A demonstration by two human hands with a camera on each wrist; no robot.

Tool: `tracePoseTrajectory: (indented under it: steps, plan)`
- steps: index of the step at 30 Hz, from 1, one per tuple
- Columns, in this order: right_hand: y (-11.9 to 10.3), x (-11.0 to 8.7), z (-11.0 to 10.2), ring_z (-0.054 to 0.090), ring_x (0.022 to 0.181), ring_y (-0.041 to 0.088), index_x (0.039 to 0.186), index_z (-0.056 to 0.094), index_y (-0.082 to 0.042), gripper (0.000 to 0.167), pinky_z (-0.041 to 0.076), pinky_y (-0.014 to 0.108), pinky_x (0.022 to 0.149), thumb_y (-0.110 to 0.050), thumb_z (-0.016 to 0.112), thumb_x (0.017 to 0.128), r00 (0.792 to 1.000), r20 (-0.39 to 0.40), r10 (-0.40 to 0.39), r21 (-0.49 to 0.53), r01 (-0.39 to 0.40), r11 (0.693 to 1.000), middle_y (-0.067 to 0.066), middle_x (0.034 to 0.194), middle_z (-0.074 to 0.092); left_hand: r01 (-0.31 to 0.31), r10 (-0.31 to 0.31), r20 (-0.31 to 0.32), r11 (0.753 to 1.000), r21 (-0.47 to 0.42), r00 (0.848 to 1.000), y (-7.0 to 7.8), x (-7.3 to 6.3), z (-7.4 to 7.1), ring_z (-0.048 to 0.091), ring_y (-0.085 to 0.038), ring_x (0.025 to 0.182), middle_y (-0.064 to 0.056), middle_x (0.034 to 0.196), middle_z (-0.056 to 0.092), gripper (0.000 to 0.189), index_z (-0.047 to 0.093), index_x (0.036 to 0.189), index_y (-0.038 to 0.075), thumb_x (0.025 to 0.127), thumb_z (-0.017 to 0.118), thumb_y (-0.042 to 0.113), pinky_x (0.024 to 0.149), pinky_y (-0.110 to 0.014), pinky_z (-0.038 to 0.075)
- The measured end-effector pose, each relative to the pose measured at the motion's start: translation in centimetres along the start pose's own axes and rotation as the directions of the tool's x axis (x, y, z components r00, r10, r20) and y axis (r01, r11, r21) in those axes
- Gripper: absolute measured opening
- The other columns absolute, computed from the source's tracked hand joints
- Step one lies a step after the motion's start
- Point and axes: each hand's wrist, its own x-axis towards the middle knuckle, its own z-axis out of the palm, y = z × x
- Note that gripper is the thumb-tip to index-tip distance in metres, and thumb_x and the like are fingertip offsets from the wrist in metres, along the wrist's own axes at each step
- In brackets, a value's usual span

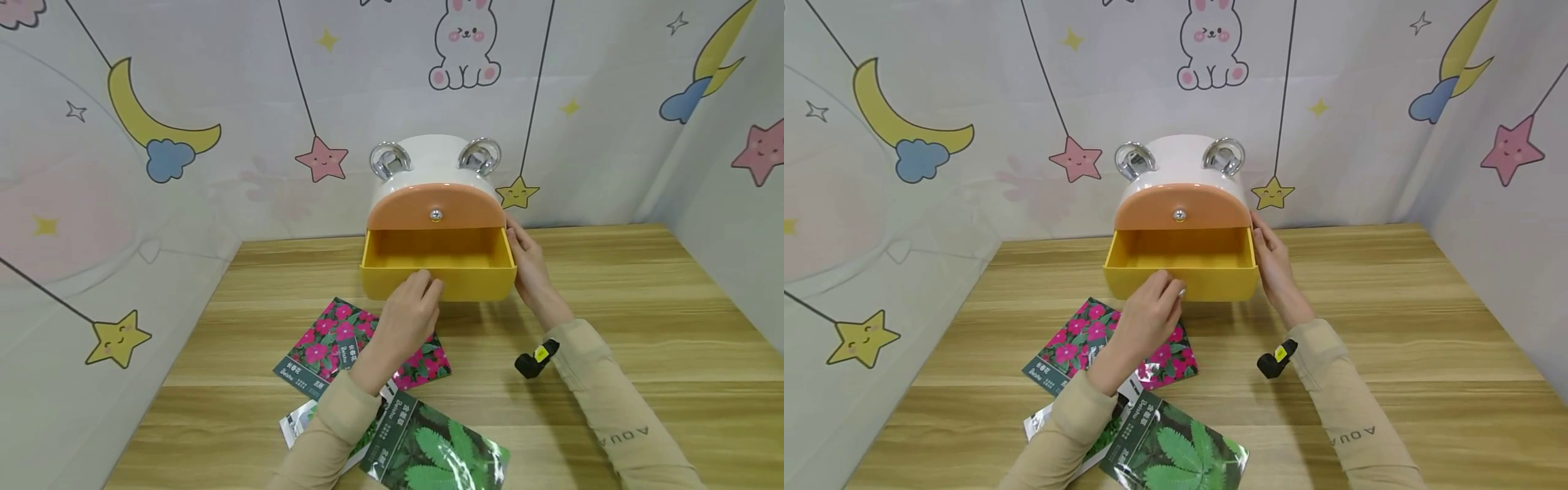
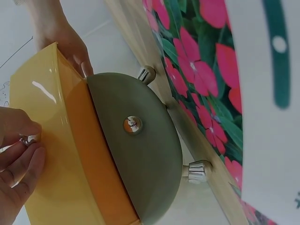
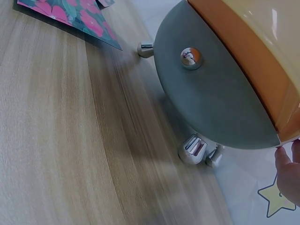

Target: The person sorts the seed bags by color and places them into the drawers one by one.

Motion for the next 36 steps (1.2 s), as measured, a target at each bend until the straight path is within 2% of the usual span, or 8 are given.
tracePoseTrajectory:
  steps: [6, 9, 12, 15, 22, 28, 36]
  plan:
    - [0.0, -0.1, 0.2, 0.026, 0.146, 0.019, 0.150, 0.032, -0.030, 0.053, 0.044, 0.010, 0.096, -0.041, 0.039, 0.098, 1.000, 0.003, 0.003, -0.007, -0.003, 1.000, -0.006, 0.160, 0.024, -0.019, 0.019, -0.004, 1.000, 0.004, 1.000, 0.3, -0.2, -0.3, 0.040, -0.013, 0.065, -0.005, 0.085, 0.048, 0.012, 0.062, 0.099, 0.005, 0.088, 0.058, 0.004, 0.056, -0.020, 0.036]
    - [0.0, 0.0, 0.2, 0.026, 0.146, 0.018, 0.150, 0.031, -0.030, 0.054, 0.042, 0.015, 0.103, -0.042, 0.039, 0.099, 1.000, -0.009, 0.012, -0.020, -0.012, 1.000, -0.005, 0.160, 0.024, -0.019, 0.019, 0.002, 1.000, -0.007, 1.000, 0.4, -0.2, -0.4, 0.040, -0.013, 0.066, -0.004, 0.085, 0.048, 0.012, 0.062, 0.100, 0.005, 0.089, 0.057, 0.004, 0.057, -0.019, 0.037]
    - [0.1, -0.1, 0.2, 0.022, 0.148, 0.016, 0.150, 0.030, -0.029, 0.054, 0.033, 0.024, 0.115, -0.042, 0.040, 0.098, 0.999, -0.026, 0.034, -0.023, -0.035, 0.999, -0.007, 0.160, 0.023, -0.012, 0.012, 0.011, 1.000, -0.018, 1.000, 0.5, -0.2, -0.4, 0.041, -0.013, 0.067, -0.004, 0.086, 0.048, 0.012, 0.061, 0.100, 0.006, 0.090, 0.056, 0.005, 0.058, -0.019, 0.038]
    - [0.2, -0.2, 0.2, 0.018, 0.149, 0.014, 0.151, 0.028, -0.029, 0.055, 0.027, 0.030, 0.119, -0.041, 0.041, 0.099, 0.998, -0.042, 0.056, -0.018, -0.057, 0.998, -0.007, 0.161, 0.021, -0.010, 0.010, 0.010, 1.000, -0.019, 1.000, 0.6, -0.2, -0.4, 0.042, -0.013, 0.068, -0.003, 0.086, 0.048, 0.011, 0.061, 0.100, 0.006, 0.090, 0.056, 0.005, 0.059, -0.019, 0.038]
    - [0.4, -0.3, 0.2, 0.019, 0.149, 0.013, 0.151, 0.028, -0.023, 0.056, 0.034, 0.019, 0.112, -0.038, 0.042, 0.100, 0.994, -0.080, 0.072, 0.021, -0.070, 0.997, -0.006, 0.161, 0.020, -0.026, 0.026, -0.004, 0.999, -0.025, 1.000, 0.7, 0.0, -0.3, 0.041, -0.013, 0.068, -0.004, 0.085, 0.047, 0.010, 0.060, 0.099, 0.005, 0.090, 0.056, 0.004, 0.059, -0.019, 0.038]
    - [0.4, -0.2, 0.3, 0.017, 0.149, 0.011, 0.150, 0.030, -0.024, 0.055, 0.030, 0.022, 0.116, -0.037, 0.044, 0.099, 0.991, -0.102, 0.089, 0.041, -0.085, 0.996, -0.009, 0.161, 0.020, -0.036, 0.036, -0.019, 0.999, -0.006, 0.999, 0.9, 0.2, -0.1, 0.040, -0.014, 0.067, -0.004, 0.085, 0.048, 0.012, 0.061, 0.098, 0.005, 0.088, 0.056, 0.002, 0.058, -0.019, 0.037]
    - [0.4, -0.2, 0.2, 0.021, 0.148, 0.012, 0.148, 0.035, -0.025, 0.054, 0.037, 0.018, 0.110, -0.037, 0.049, 0.097, 0.985, -0.128, 0.117, 0.085, -0.107, 0.991, -0.007, 0.159, 0.025, -0.040, 0.040, -0.015, 0.999, 0.000, 0.999, 1.2, 0.1, -0.4, 0.042, -0.014, 0.067, -0.004, 0.085, 0.050, 0.013, 0.062, 0.098, 0.005, 0.086, 0.059, 0.002, 0.058, -0.019, 0.038]
